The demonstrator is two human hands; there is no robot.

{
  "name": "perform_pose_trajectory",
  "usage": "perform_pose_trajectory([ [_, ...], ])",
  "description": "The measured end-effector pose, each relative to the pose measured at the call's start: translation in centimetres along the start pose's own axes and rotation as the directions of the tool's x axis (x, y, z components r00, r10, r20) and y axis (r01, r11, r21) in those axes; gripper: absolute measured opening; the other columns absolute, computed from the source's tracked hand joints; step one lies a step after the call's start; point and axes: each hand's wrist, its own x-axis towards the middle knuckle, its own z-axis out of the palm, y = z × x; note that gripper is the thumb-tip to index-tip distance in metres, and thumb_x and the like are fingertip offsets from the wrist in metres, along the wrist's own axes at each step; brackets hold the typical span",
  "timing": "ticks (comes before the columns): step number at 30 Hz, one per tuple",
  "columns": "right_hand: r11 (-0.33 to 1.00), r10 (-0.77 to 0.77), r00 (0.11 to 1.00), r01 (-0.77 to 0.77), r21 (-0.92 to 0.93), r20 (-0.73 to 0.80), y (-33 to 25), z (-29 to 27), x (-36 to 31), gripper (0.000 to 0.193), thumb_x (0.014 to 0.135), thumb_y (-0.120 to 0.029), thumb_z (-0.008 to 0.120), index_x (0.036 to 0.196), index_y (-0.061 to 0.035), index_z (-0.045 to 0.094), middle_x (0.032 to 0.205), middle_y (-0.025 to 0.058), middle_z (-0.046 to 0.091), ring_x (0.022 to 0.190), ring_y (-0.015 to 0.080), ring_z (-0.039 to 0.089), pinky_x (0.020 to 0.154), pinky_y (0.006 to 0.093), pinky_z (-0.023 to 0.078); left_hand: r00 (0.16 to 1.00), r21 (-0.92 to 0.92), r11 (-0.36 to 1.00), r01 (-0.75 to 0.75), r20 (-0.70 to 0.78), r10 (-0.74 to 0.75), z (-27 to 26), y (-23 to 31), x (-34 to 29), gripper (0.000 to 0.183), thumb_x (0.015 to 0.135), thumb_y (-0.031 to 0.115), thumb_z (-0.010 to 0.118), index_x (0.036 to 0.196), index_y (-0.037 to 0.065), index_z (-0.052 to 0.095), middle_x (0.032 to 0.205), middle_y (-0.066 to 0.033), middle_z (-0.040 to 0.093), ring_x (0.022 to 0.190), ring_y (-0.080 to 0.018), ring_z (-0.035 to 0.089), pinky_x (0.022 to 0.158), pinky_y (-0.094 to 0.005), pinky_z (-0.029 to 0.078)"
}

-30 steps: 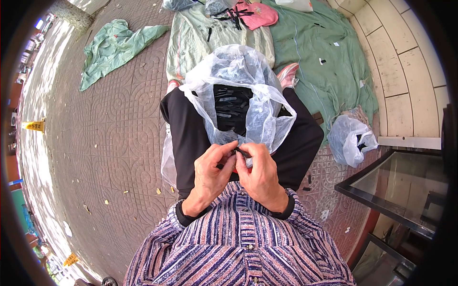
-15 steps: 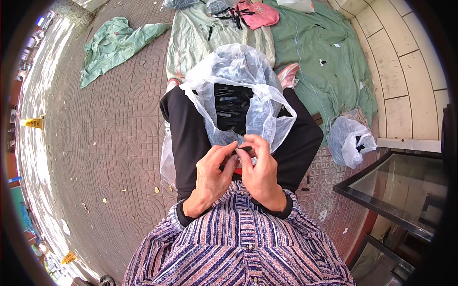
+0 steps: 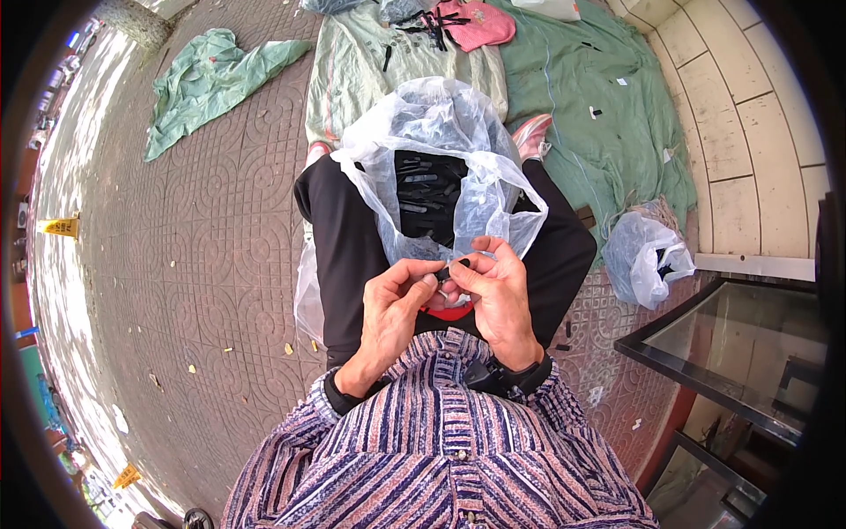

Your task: Manual assembly and stitching of shoe components while seated outdoors.

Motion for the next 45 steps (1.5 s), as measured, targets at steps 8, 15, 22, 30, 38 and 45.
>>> perform_pose_trajectory([
  [8, 1.0, -0.007, 1.0, 0.007, -0.01, 0.012, 0.1, -0.1, 0.2, 0.032, 0.08, 0.004, 0.057, 0.104, -0.0012, 0.037, 0.075, 0.0109, 0.059, 0.061, 0.0184, 0.06, 0.053, 0.0268, 0.047, 0.998, -0.04, 0.998, 0.055, -0.013, -0.055, -0.3, -0.3, 0.7, 0.011, 0.082, -0.001, 0.054, 0.092, -0.006, 0.059, 0.073, -0.0078, 0.063, 0.06, -0.0099, 0.06, 0.059, -0.0207, 0.049],
  [15, 0.995, 0.095, 0.995, -0.094, 0.046, -0.033, -0.1, -0.1, 0.3, 0.035, 0.077, 0.004, 0.06, 0.101, -0.0013, 0.035, 0.074, 0.0113, 0.058, 0.058, 0.0182, 0.059, 0.052, 0.0267, 0.048, 0.998, -0.047, 0.997, 0.061, 0.01, -0.061, -0.7, -0.6, 0.9, 0.011, 0.081, -0.002, 0.054, 0.091, -0.005, 0.059, 0.071, -0.0072, 0.062, 0.058, -0.0095, 0.059, 0.056, -0.0203, 0.048],
  [22, 0.999, -0.005, 1.0, 0.005, -0.04, -0.014, 0.1, -0.1, 0.1, 0.036, 0.077, 0.004, 0.061, 0.101, -0.0011, 0.034, 0.074, 0.012, 0.059, 0.057, 0.0177, 0.06, 0.051, 0.0257, 0.049, 0.995, -0.008, 0.996, 0.091, 0.028, -0.091, -0.8, -0.7, 1.1, 0.011, 0.082, 0.0, 0.055, 0.09, -0.005, 0.058, 0.069, -0.0068, 0.062, 0.056, -0.0089, 0.057, 0.052, -0.0201, 0.047],
  [30, 0.697, -0.457, 0.883, 0.428, -0.575, 0.104, 1.6, 2.0, -1.8, 0.026, 0.079, 0.004, 0.058, 0.096, 0.0005, 0.039, 0.072, 0.0124, 0.058, 0.054, 0.019, 0.058, 0.049, 0.0274, 0.047, 0.998, 0.081, 0.995, 0.064, -0.001, -0.064, -0.7, -1.2, 1.1, 0.013, 0.082, 0.002, 0.055, 0.092, -0.006, 0.058, 0.073, -0.007, 0.062, 0.057, -0.0078, 0.057, 0.053, -0.0194, 0.048],
  [38, -0.202, -0.548, 0.458, 0.74, -0.642, 0.7, 1.9, 1.1, -2.3, 0.033, 0.072, 0.009, 0.058, 0.103, 0.0071, 0.046, 0.093, 0.0219, 0.056, 0.079, 0.0314, 0.055, 0.067, 0.0359, 0.048, 0.997, -0.088, 0.996, 0.031, 0.069, -0.025, -1.8, 0.2, 0.9, 0.021, 0.083, 0.0, 0.049, 0.1, -0.006, 0.059, 0.076, -0.0048, 0.062, 0.064, -0.0081, 0.057, 0.062, -0.0198, 0.046],
  [45, -0.01, -0.649, 0.541, 0.698, -0.716, 0.536, -0.4, 1.1, -1.2, 0.036, 0.071, 0.005, 0.059, 0.104, 0.0015, 0.048, 0.092, 0.0162, 0.055, 0.084, 0.0291, 0.055, 0.07, 0.0347, 0.047, 0.995, -0.145, 0.987, 0.066, 0.083, -0.054, -2.3, -0.2, 1.0, 0.02, 0.081, -0.002, 0.05, 0.099, -0.006, 0.059, 0.076, -0.0071, 0.062, 0.064, -0.0103, 0.058, 0.062, -0.0234, 0.048],
])
